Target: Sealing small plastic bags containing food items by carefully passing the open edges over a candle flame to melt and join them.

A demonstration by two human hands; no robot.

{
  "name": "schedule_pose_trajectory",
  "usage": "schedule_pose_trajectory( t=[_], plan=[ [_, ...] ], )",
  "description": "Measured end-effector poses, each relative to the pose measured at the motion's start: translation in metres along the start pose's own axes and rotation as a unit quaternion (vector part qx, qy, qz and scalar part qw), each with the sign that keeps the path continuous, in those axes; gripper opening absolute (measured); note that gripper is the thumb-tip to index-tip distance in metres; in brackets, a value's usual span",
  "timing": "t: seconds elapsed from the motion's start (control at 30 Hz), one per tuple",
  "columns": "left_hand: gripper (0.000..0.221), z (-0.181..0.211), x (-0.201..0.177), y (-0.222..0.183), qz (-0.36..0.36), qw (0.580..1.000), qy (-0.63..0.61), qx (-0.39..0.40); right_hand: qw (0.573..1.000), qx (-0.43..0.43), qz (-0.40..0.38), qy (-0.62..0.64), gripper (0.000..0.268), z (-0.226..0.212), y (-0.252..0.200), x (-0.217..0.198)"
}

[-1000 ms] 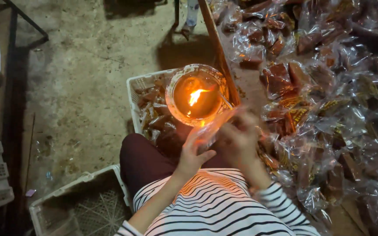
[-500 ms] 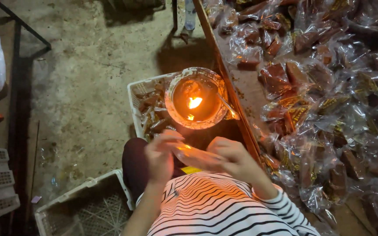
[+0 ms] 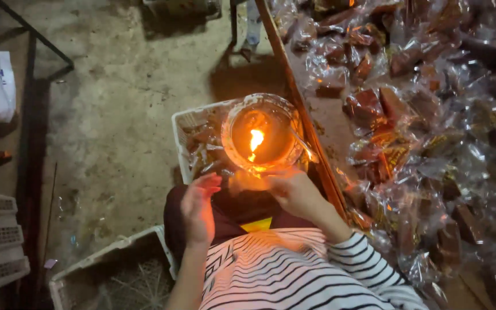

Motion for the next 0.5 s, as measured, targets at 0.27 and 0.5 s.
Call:
schedule_pose_trajectory(
  t=[0.27,0.5],
  plan=[
    [0.04,-0.02,0.073,-0.009,-0.24,0.967,0.041,-0.07,0.952,0.054,0.154,0.259,0.037,-0.011,0.003,-0.032],
    [0.018,0.022,0.104,0.001,-0.164,0.982,0.059,-0.075,0.891,0.069,0.13,0.43,0.005,0.019,-0.009,0.003]
  ],
)
Point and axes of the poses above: each hand's wrist, its own y-axis towards the middle knuckle, its own x-axis out of the palm, z = x × y, the point moved 10 cm from there along y, towards the middle knuckle, and after that the axes turned 9 degrees about x, right-handed, at the moved point
